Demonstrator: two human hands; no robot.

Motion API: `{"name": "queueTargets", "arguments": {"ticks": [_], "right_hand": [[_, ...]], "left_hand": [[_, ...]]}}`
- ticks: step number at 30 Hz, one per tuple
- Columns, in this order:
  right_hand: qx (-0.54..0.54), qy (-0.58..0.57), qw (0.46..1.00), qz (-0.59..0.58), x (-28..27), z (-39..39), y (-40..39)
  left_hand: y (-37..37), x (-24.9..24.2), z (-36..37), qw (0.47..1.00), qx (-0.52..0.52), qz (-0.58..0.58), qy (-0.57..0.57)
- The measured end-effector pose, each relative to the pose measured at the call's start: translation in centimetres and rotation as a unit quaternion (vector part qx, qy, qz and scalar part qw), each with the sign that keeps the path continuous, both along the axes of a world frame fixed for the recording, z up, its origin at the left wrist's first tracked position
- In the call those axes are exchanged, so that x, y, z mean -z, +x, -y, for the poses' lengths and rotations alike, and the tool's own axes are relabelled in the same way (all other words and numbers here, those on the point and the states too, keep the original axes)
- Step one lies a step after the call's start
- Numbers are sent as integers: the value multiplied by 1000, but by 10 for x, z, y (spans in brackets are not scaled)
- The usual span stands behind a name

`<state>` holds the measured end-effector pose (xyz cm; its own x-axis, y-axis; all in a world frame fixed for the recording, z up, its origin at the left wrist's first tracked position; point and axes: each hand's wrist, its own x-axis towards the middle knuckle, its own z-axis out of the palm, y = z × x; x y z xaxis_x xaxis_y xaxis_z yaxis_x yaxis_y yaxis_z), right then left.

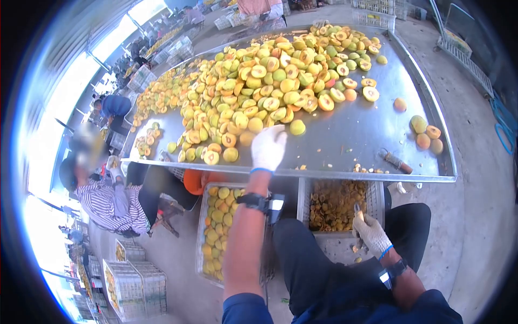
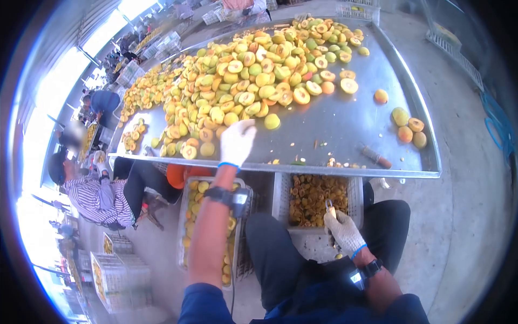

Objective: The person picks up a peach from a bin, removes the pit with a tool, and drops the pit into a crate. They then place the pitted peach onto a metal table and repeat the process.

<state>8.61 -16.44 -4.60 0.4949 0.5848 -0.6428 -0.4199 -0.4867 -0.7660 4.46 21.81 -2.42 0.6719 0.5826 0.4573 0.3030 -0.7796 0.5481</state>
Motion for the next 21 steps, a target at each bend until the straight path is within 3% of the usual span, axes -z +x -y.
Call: {"name": "queueTargets", "arguments": {"ticks": [4, 8, 10, 12, 14, 16, 18, 19, 21], "right_hand": [[14, 1, 999, -29, 2, 3, 2], [15, 15, 1000, -16, 12, 8, 4], [16, 19, 1000, 0, 26, 10, 0], [-1, 18, 999, 31, 22, 7, -2], [-6, 60, 998, 26, 26, 5, -2], [-16, 62, 998, 28, 17, -2, -4], [-12, 145, 989, 0, 20, 1, -4], [-19, 152, 988, 2, 20, 0, -3], [-14, 158, 987, 23, 17, 3, -6]], "left_hand": [[73, 45, -11, 993, -22, -113, 21], [103, 56, 3, 965, -63, -249, 42], [110, 71, 2, 956, -107, -264, 75], [106, 90, 1, 958, -73, -243, 129], [91, 75, 19, 966, -58, -247, 45], [71, 56, 36, 977, -63, -139, -147], [42, 40, 58, 957, -38, 44, -286], [30, 29, 70, 958, -43, 49, -279], [-7, -11, 107, 802, 31, 174, -570]]}}
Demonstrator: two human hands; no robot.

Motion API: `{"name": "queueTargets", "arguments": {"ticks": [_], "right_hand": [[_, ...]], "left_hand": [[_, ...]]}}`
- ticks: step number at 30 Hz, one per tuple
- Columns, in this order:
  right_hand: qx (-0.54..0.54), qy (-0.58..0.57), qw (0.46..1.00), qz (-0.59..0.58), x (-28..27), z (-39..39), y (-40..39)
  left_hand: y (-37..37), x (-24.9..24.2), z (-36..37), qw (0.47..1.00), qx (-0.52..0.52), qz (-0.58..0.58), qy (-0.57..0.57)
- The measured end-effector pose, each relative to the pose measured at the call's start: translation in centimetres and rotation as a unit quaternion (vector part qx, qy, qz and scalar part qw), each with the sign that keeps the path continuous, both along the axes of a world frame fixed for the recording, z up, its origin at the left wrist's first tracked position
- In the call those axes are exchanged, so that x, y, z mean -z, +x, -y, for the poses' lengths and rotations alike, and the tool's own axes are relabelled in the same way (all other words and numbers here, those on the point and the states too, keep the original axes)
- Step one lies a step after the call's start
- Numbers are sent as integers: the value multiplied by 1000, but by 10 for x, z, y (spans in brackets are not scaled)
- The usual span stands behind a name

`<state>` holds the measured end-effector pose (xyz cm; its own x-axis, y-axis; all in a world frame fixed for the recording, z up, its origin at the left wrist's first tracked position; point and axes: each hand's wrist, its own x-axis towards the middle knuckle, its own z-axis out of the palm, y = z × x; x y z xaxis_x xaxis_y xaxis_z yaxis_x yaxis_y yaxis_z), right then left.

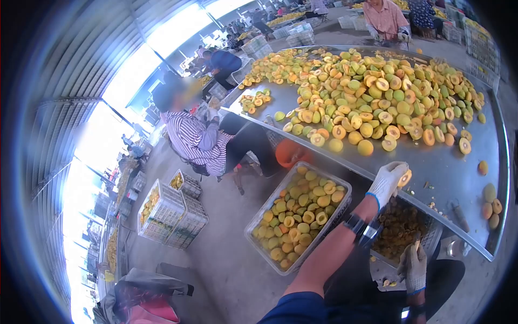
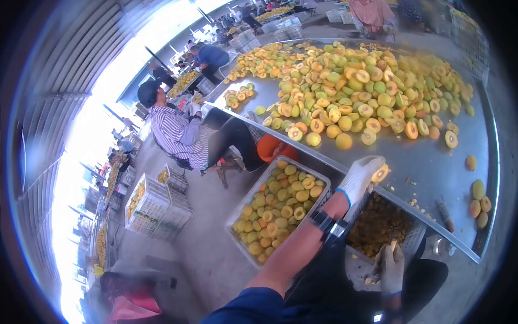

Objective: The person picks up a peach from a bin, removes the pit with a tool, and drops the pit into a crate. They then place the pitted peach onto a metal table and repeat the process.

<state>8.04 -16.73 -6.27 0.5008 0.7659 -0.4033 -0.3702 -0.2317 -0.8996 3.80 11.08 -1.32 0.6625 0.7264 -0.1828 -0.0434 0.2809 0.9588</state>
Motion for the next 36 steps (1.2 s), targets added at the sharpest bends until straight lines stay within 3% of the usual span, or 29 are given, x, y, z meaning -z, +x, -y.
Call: {"name": "queueTargets", "arguments": {"ticks": [5, 7, 12, 13, 16, 17, 20, 25, 36], "right_hand": [[-17, 27, 997, 65, -41, -4, -15], [-54, 45, 992, 107, -54, -6, -21], [-88, 49, 977, 188, -63, -3, -31], [-92, 69, 965, 237, -63, -4, -33], [-124, 26, 967, 221, -90, -4, -38], [-70, 86, 965, 238, -82, -8, -44], [-110, 31, 945, 308, -96, -6, -42], [-161, 6, 934, 318, -98, -4, -40], [-153, 1, 927, 343, -94, -12, -43]], "left_hand": [[-47, -22, 68, 991, 2, 70, -116], [-48, -13, 92, 949, -76, 138, -273], [-60, -5, 137, 886, -59, 261, -377], [-62, -9, 142, 886, -59, 261, -378], [-69, -8, 153, 879, -76, 283, -376], [-72, -11, 156, 886, -85, 290, -352], [-79, -17, 161, 892, -117, 282, -332], [-86, -15, 159, 915, -153, 240, -286], [-85, -12, 166, 912, -198, 247, -260]]}}
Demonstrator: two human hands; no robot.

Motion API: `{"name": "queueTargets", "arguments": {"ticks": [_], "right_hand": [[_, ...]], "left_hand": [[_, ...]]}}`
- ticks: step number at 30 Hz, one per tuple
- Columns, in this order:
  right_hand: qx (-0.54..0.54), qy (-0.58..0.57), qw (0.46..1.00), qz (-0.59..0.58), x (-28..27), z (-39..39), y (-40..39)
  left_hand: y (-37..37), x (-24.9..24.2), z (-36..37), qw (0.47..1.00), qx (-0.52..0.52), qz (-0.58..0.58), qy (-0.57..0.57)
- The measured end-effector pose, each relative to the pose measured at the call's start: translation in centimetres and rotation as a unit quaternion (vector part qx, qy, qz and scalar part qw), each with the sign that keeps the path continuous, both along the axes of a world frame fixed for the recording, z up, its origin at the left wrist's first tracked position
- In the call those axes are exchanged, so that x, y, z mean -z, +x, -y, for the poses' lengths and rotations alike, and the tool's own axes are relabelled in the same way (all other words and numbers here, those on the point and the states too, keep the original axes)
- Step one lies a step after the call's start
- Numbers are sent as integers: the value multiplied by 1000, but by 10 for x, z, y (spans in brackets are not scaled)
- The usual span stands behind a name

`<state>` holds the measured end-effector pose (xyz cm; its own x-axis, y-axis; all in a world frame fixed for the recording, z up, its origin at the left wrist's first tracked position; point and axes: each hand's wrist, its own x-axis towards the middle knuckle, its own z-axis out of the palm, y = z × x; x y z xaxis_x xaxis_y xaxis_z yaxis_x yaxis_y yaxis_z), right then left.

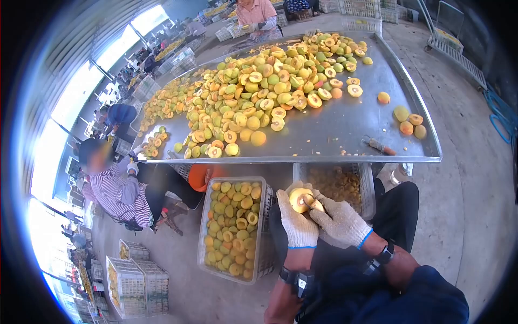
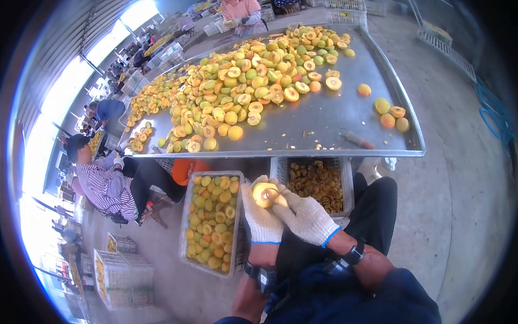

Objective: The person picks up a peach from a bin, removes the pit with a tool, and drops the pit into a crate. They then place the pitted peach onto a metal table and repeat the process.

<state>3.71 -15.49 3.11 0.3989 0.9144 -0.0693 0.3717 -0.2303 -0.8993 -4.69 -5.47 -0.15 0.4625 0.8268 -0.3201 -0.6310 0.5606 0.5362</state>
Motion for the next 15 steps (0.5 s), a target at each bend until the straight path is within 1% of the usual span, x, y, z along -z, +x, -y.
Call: {"name": "queueTargets", "arguments": {"ticks": [3, 5, 6, 7, 8, 9, 10, 11, 12, 13, 14, 15], "right_hand": [[5, -6, 1000, -4, -1, -3, -2], [7, -6, 1000, -9, 1, -2, -5], [29, 0, 1000, 3, 8, 0, -7], [43, 11, 999, 11, 13, -5, -9], [44, -13, 999, -14, 0, -5, -9], [42, -43, 997, -47, -10, -3, -9], [55, 20, 995, -77, 7, -3, -10], [64, 51, 989, -121, 26, -5, -8], [47, 49, 987, -148, 35, -4, -5], [58, 14, 977, -204, 25, -1, -4], [63, 0, 974, -217, 20, 1, -2], [71, -15, 970, -231, 20, 3, 1]], "left_hand": [[0, -4, 1, 1000, 5, 4, 9], [2, -2, 2, 1000, 1, -17, 15], [2, -14, 5, 1000, 18, -15, 11], [3, -10, 4, 999, 31, 2, 17], [3, -1, 1, 998, 51, 8, 32], [4, -10, 2, 999, 45, -5, 28], [7, 2, 2, 999, 16, -35, 39], [7, -1, 4, 998, 46, -20, 27], [8, -12, 4, 994, 56, -85, 30], [4, 8, 2, 973, 64, -152, 165], [3, 27, 1, 942, 45, -212, 258], [2, 26, -2, 898, 29, -271, 346]]}}
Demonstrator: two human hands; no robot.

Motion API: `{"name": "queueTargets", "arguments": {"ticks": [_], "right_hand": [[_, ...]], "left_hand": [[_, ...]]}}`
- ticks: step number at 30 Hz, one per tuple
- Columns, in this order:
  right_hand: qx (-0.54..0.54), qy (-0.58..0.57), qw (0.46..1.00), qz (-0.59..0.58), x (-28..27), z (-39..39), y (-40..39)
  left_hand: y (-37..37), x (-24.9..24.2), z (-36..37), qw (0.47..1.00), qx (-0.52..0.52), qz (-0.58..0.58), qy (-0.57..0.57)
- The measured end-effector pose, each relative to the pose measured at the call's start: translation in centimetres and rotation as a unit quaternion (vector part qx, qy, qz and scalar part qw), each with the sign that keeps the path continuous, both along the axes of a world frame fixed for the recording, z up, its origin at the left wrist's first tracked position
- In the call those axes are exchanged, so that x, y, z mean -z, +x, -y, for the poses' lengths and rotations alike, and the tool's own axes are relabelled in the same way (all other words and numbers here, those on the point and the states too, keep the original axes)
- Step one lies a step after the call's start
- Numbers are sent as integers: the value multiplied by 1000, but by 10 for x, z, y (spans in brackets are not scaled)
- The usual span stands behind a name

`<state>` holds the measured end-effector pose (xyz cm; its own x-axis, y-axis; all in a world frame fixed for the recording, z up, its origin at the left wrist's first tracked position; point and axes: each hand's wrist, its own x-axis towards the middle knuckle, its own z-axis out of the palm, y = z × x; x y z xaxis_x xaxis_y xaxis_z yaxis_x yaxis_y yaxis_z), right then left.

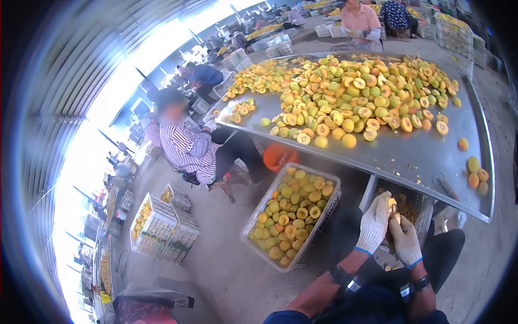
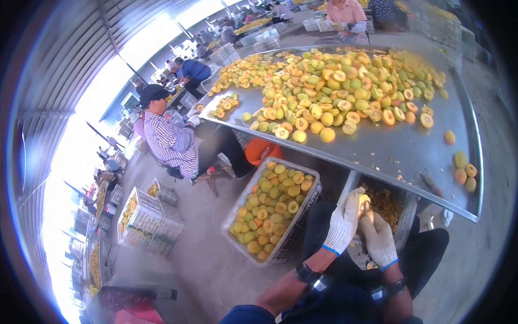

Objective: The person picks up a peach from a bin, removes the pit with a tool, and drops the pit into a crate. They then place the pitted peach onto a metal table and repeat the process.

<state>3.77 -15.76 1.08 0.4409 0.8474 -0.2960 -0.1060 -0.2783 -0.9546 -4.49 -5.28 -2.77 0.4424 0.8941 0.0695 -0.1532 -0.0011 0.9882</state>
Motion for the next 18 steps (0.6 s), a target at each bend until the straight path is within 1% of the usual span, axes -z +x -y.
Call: {"name": "queueTargets", "arguments": {"ticks": [1, 2, 4, 5, 6, 8, 9, 10, 12, 16, 18], "right_hand": [[-6, 4, 1000, 1, 4, 0, 2], [9, 7, 1000, -9, 9, 1, 5], [22, 11, 1000, -19, 12, 1, 5], [28, 13, 999, -7, 9, 2, 5], [34, 15, 999, 4, 8, 3, 6], [43, 18, 999, -3, 8, 4, 7], [61, 29, 998, -2, 5, 5, 8], [78, 39, 996, -2, 3, 6, 9], [90, 44, 995, -5, -3, 7, 8], [66, 15, 998, 14, -5, 10, 7], [51, 3, 999, 12, -10, 11, 6]], "left_hand": [[-6, 1, -4, 995, 34, -98, 1], [-7, 6, -4, 995, 29, -97, 3], [-6, 18, -2, 990, 56, -114, 53], [-10, 15, 0, 994, 79, -78, 4], [-12, 16, -1, 994, 77, -78, 6], [-15, 18, -1, 984, 109, 52, -129], [-18, 19, -3, 965, 132, 101, -202], [-20, 20, -3, 966, 130, 101, -202], [-24, 19, -2, 904, 177, 248, -298], [-27, 18, -5, 891, 176, 281, -310], [-29, 16, -4, 866, 189, 346, -307]]}}
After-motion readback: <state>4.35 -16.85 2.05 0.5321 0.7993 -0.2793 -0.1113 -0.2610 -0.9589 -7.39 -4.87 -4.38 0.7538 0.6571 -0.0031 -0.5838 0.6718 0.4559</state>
